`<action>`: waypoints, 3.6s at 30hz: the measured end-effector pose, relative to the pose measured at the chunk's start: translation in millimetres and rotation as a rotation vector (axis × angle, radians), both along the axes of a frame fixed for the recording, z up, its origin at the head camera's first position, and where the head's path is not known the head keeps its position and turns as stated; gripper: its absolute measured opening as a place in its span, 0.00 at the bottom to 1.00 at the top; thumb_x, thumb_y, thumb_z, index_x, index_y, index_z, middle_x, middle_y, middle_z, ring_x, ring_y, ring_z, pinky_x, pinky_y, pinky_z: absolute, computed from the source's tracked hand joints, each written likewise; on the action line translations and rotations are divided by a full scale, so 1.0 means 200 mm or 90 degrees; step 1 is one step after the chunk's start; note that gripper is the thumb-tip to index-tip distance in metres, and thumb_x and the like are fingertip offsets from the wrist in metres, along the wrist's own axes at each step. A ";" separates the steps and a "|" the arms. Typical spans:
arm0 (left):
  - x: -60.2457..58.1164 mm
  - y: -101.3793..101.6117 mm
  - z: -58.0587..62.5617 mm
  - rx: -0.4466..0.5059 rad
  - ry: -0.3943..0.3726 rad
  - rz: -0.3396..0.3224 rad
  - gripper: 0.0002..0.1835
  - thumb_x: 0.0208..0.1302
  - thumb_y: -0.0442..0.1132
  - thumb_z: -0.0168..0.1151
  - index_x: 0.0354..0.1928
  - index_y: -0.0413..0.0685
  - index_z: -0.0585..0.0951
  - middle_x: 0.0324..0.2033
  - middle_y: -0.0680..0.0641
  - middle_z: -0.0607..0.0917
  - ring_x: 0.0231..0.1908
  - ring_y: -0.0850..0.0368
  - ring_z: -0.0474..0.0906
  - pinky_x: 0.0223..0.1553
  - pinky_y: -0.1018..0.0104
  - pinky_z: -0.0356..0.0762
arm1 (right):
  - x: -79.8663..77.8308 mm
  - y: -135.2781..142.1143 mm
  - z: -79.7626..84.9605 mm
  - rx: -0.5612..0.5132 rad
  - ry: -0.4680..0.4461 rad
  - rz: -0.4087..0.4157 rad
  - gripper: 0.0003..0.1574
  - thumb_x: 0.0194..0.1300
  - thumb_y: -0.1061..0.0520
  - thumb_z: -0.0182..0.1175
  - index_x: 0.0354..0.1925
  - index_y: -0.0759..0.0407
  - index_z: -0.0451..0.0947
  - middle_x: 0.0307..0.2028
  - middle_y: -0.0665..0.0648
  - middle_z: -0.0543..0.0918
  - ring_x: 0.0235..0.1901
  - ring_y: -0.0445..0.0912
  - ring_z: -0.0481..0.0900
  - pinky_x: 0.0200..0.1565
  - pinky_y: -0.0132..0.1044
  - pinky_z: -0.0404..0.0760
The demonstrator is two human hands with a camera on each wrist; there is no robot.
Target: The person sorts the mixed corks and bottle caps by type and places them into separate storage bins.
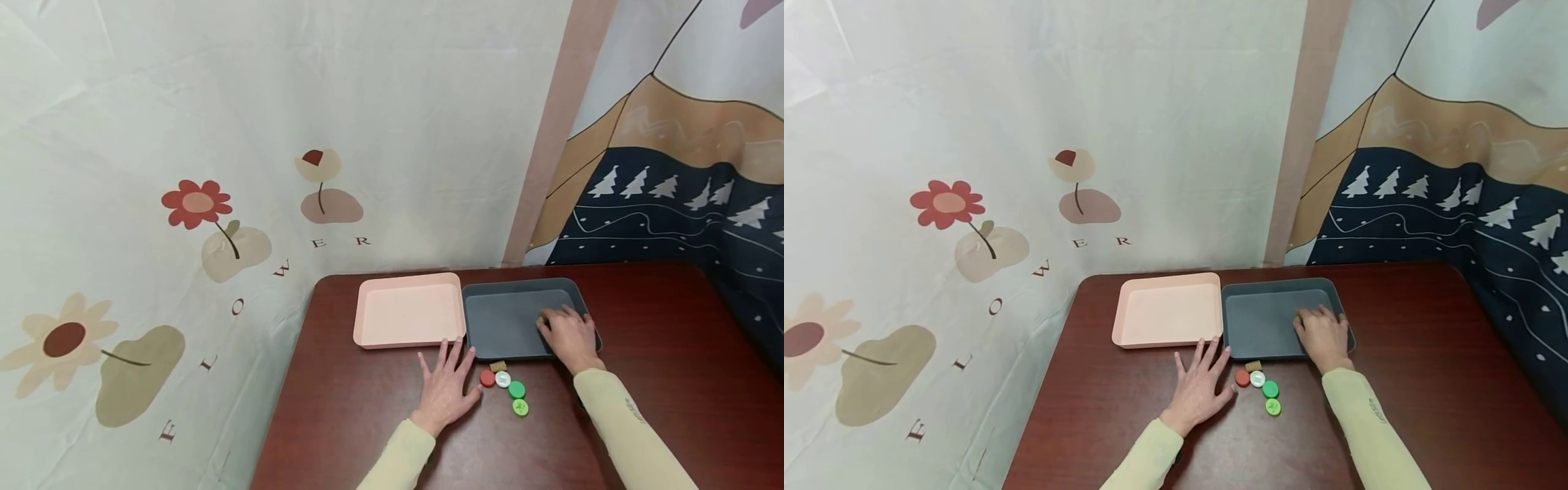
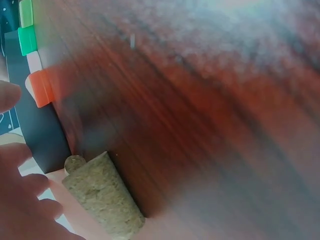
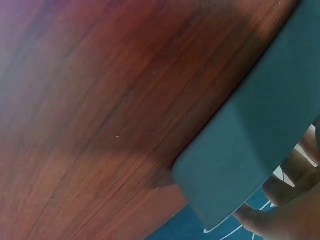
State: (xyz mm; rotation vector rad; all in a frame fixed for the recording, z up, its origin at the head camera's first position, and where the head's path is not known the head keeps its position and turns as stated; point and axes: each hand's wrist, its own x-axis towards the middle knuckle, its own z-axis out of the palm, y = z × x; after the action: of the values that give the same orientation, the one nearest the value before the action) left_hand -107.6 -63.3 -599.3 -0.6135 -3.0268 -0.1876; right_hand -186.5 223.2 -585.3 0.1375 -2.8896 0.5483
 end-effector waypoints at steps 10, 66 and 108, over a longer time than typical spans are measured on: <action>0.02 -0.04 0.01 0.045 0.022 -0.016 0.37 0.70 0.60 0.59 0.78 0.60 0.68 0.79 0.47 0.61 0.79 0.43 0.53 0.65 0.21 0.55 | 0.14 0.04 0.02 -0.083 0.100 -0.016 0.24 0.69 0.58 0.66 0.60 0.65 0.80 0.60 0.73 0.80 0.65 0.72 0.70 0.59 0.77 0.61; 0.22 -0.52 -0.01 0.046 0.062 -0.209 0.24 0.68 0.51 0.69 0.65 0.65 0.81 0.63 0.50 0.80 0.63 0.50 0.77 0.60 0.40 0.75 | 0.40 0.28 -0.06 -0.045 -0.111 -0.045 0.49 0.80 0.38 0.49 0.80 0.68 0.49 0.79 0.73 0.49 0.70 0.80 0.53 0.60 0.84 0.47; 0.04 -0.22 0.16 0.160 0.188 -0.225 0.16 0.67 0.41 0.71 0.55 0.57 0.86 0.48 0.53 0.84 0.51 0.57 0.81 0.61 0.51 0.77 | 0.37 0.26 -0.05 -0.004 -0.112 -0.030 0.50 0.81 0.38 0.46 0.76 0.78 0.51 0.77 0.77 0.48 0.76 0.73 0.46 0.65 0.80 0.47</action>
State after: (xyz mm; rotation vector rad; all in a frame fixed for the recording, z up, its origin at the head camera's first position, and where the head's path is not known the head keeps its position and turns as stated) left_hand -99.1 -106.3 -567.1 -1.0412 -2.5403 -0.4382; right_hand -112.9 275.5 -595.9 0.0216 -3.0523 0.5878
